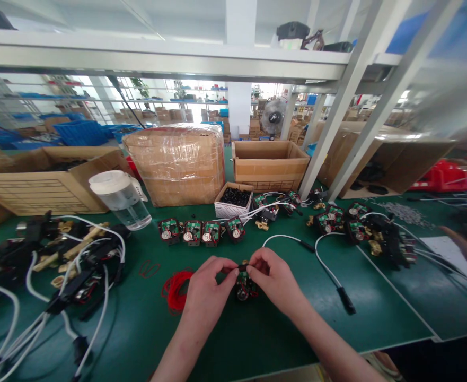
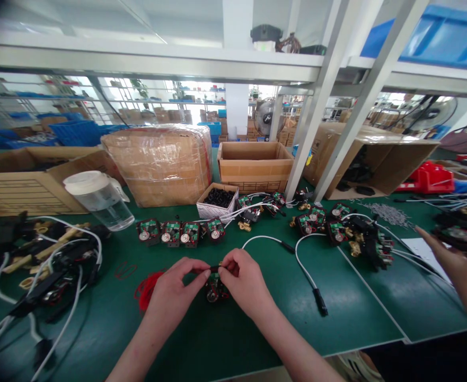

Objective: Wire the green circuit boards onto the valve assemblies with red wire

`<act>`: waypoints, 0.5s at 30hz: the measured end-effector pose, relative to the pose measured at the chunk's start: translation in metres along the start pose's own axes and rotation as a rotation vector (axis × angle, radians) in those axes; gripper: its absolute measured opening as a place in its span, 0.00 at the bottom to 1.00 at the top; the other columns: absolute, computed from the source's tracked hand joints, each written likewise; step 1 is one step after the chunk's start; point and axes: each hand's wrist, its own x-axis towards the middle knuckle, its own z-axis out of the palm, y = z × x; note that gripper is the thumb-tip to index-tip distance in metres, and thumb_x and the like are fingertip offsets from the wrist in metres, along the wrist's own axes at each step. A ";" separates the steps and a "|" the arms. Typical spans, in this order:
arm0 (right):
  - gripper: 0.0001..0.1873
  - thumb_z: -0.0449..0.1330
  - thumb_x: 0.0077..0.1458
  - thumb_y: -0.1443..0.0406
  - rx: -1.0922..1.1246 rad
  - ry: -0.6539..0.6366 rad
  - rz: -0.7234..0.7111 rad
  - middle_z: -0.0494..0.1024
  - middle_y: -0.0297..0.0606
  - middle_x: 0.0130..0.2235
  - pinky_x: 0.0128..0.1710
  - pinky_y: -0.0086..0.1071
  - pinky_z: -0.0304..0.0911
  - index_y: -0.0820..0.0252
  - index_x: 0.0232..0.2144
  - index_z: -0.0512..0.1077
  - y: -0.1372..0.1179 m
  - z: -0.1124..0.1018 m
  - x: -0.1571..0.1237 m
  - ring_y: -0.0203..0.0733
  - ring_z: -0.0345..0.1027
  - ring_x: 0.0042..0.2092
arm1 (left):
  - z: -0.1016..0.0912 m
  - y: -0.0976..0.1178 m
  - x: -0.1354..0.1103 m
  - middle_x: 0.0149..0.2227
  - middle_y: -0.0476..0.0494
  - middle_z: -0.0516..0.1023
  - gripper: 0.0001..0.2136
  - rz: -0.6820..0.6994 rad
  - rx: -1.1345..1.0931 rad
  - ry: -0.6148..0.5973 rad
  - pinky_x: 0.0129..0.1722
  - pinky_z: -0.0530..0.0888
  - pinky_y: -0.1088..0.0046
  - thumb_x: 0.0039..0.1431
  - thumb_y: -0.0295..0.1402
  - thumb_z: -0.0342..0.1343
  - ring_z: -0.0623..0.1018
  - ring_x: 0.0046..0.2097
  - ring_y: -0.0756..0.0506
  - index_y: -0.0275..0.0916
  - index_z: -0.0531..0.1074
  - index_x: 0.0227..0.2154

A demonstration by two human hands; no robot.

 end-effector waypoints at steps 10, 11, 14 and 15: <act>0.03 0.61 0.54 0.65 0.073 -0.141 0.052 0.72 0.29 0.28 0.30 0.29 0.59 0.58 0.33 0.72 -0.003 -0.014 0.004 0.36 0.64 0.30 | -0.003 0.001 0.001 0.35 0.48 0.81 0.07 -0.005 -0.012 -0.024 0.43 0.75 0.64 0.58 0.35 0.56 0.80 0.40 0.43 0.44 0.79 0.32; 0.03 0.62 0.53 0.65 0.071 -0.137 0.053 0.71 0.29 0.28 0.29 0.29 0.59 0.58 0.32 0.72 -0.003 -0.013 0.004 0.35 0.63 0.30 | -0.003 0.002 0.001 0.35 0.48 0.81 0.07 -0.008 -0.007 -0.027 0.43 0.75 0.64 0.58 0.35 0.56 0.80 0.40 0.43 0.44 0.79 0.32; 0.03 0.62 0.52 0.66 0.062 -0.118 0.048 0.70 0.28 0.27 0.29 0.28 0.58 0.58 0.32 0.71 -0.001 -0.010 0.005 0.35 0.63 0.29 | -0.003 0.003 0.002 0.34 0.48 0.80 0.06 0.003 0.015 -0.020 0.41 0.75 0.65 0.56 0.35 0.57 0.79 0.38 0.43 0.44 0.79 0.31; 0.03 0.62 0.52 0.66 0.061 -0.117 0.047 0.70 0.28 0.27 0.29 0.28 0.58 0.58 0.32 0.71 -0.001 -0.009 0.005 0.35 0.63 0.29 | -0.003 0.003 0.002 0.33 0.48 0.80 0.06 0.008 0.022 -0.014 0.41 0.75 0.65 0.56 0.35 0.58 0.79 0.38 0.43 0.44 0.79 0.31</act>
